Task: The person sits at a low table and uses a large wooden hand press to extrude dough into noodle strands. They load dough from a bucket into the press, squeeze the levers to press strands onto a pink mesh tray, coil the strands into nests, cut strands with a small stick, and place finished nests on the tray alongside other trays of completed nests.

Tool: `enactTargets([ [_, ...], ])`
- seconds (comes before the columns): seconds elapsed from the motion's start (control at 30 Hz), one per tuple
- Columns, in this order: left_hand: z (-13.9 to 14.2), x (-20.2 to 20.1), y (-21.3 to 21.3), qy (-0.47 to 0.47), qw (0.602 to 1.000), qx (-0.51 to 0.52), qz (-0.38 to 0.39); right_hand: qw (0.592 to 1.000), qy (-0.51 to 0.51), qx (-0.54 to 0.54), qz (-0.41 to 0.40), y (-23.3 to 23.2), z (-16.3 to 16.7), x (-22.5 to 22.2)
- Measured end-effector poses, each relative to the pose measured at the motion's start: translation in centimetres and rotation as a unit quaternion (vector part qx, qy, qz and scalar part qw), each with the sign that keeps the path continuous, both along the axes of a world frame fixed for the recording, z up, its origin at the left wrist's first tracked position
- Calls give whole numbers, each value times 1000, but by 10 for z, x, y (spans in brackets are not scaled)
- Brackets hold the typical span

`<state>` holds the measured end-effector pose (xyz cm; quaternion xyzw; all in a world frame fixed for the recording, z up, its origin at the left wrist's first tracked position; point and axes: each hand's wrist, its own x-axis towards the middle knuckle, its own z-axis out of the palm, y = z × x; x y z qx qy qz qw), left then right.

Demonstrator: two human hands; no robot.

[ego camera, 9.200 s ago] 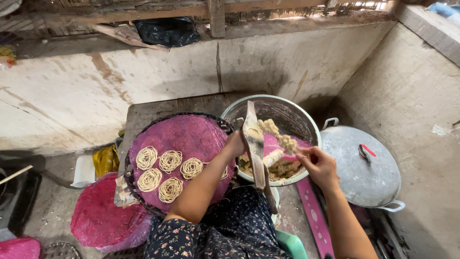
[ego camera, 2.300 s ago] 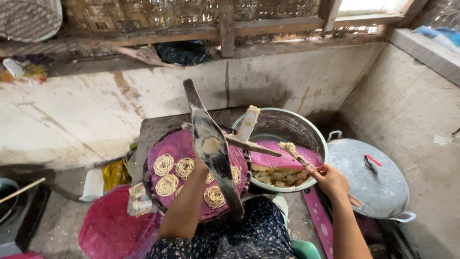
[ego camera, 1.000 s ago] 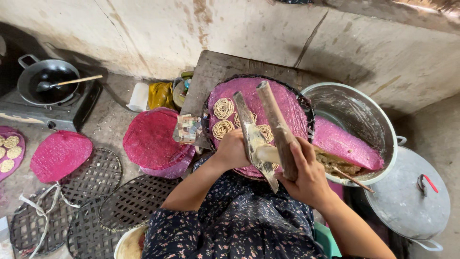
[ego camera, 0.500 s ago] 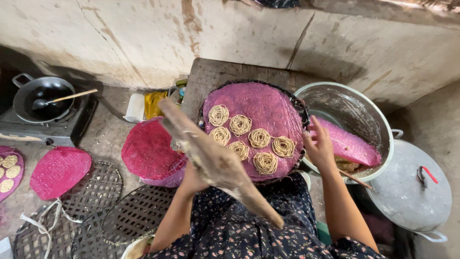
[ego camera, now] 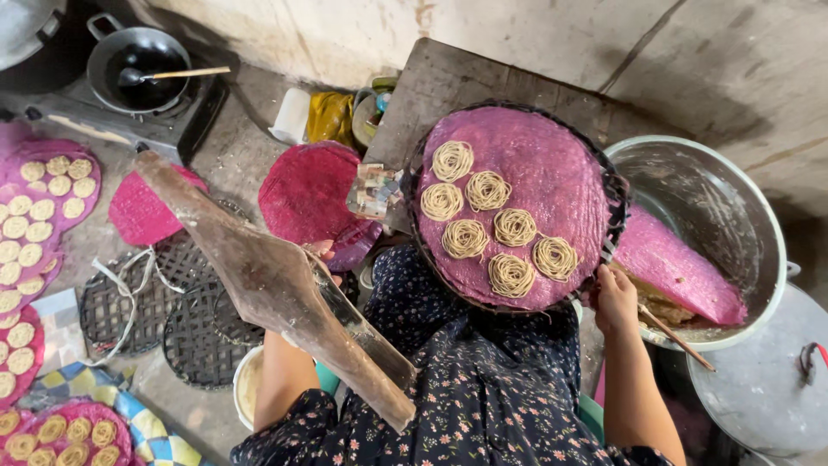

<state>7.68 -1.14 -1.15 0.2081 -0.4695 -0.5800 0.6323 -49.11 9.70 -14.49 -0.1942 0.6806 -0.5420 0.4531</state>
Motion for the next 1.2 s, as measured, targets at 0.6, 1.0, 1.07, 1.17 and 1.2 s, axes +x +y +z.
enactTargets([
  [0.6, -4, -17, -5, -34, 999, 8, -23, 963, -260, 59, 23, 47, 27, 120],
  [1.0, 6, -30, -12, -92, 995, -18, -42, 980, -196, -24, 7, 25, -16, 33],
  [1.07, 11, -32, -12, -89, 995, -23, -41, 976, -216, -27, 0, 31, -18, 43],
  [1.17, 18, -39, -13, -101, 994, -29, -39, 970, -233, 15, -63, 42, -15, 71],
  [1.2, 21, -40, -12, -106, 993, -35, -36, 966, -252, 3, -52, 44, -15, 83],
])
